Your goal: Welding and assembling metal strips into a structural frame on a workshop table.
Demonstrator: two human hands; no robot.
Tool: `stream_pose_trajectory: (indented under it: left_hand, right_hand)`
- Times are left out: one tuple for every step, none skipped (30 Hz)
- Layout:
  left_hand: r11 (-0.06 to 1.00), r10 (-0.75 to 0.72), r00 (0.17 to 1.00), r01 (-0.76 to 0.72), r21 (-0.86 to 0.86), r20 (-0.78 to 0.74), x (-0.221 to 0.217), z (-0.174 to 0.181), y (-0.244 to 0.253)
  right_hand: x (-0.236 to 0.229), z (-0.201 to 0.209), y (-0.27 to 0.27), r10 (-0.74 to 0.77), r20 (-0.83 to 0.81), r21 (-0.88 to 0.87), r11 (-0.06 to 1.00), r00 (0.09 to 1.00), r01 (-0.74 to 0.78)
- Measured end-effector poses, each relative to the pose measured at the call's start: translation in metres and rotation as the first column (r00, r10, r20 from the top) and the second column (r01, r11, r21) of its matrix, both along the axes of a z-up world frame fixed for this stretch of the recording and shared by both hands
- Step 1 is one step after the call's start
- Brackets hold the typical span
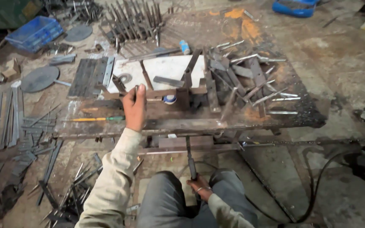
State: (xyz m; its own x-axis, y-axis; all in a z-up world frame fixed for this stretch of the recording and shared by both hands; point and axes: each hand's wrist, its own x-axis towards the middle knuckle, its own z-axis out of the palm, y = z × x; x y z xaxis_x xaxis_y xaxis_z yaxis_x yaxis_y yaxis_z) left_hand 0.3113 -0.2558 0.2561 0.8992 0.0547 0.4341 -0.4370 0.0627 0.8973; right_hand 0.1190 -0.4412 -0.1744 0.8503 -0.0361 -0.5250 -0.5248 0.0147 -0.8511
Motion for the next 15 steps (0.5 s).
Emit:
stream_pose_trajectory:
  left_hand:
    - [1.0,0.007,1.0,-0.007,0.001,-0.015,0.003,-0.015,0.009]
    - [0.999,0.04,0.998,-0.039,0.017,-0.049,0.003,-0.031,0.019]
    - [0.997,0.074,0.994,-0.071,0.035,-0.083,0.003,-0.048,0.03]
    - [0.996,0.082,0.991,-0.078,0.037,-0.104,0.01,-0.067,0.038]
    - [0.99,0.11,0.992,-0.103,0.096,-0.066,0.016,-0.086,0.046]
    - [0.98,0.133,0.991,-0.128,0.151,-0.021,0.025,-0.103,0.053]
    - [0.98,0.139,0.99,-0.132,0.151,-0.035,0.026,-0.11,0.059]
    - [0.976,0.15,0.988,-0.142,0.164,-0.036,0.029,-0.116,0.063]
    - [0.972,0.162,0.986,-0.153,0.178,-0.037,0.032,-0.122,0.067]
    - [0.972,0.159,0.986,-0.148,0.183,-0.043,0.026,-0.119,0.069]
    - [0.981,0.149,0.984,-0.134,0.141,-0.1,0.021,-0.116,0.071]
    - [0.988,0.134,0.979,-0.119,0.099,-0.156,0.017,-0.113,0.071]
    - [0.988,0.127,0.979,-0.111,0.106,-0.162,0.003,-0.104,0.073]
    - [0.996,0.058,0.978,-0.044,0.075,-0.2,-0.008,-0.093,0.076]
    - [0.999,-0.011,0.971,0.022,0.043,-0.237,-0.018,-0.083,0.078]
  right_hand:
    - [0.002,0.0,-0.002,0.007,-0.015,0.001,1.0,1.0,-0.007]
    - [0.0,0.0,-0.002,0.024,0.022,-0.025,0.999,0.999,-0.023]
    - [-0.001,0.0,-0.003,0.042,0.058,-0.051,0.998,0.997,-0.039]
    - [-0.003,-0.002,-0.001,0.05,0.038,-0.049,0.998,0.998,-0.048]
    - [-0.004,-0.004,0.001,0.056,0.039,-0.086,0.995,0.998,-0.052]
    - [0.0,-0.004,0.001,0.06,0.046,-0.126,0.991,0.997,-0.054]
    - [-0.002,-0.004,0.0,0.067,0.033,-0.127,0.99,0.997,-0.062]
    - [-0.002,-0.003,-0.001,0.073,0.029,-0.156,0.985,0.997,-0.067]
    - [-0.002,-0.002,-0.003,0.079,0.024,-0.185,0.98,0.997,-0.073]
    - [-0.003,0.003,-0.002,0.076,0.018,-0.18,0.981,0.997,-0.071]
    - [-0.004,0.009,-0.003,0.077,0.024,-0.161,0.984,0.997,-0.072]
    - [-0.004,0.014,-0.003,0.074,0.032,-0.141,0.988,0.997,-0.069]
    - [-0.008,0.018,-0.003,0.067,0.026,-0.135,0.989,0.997,-0.063]
    - [-0.008,0.023,-0.004,0.047,0.024,-0.094,0.995,0.999,-0.045]
    - [-0.007,0.028,-0.004,0.028,0.021,-0.053,0.998,0.999,-0.027]
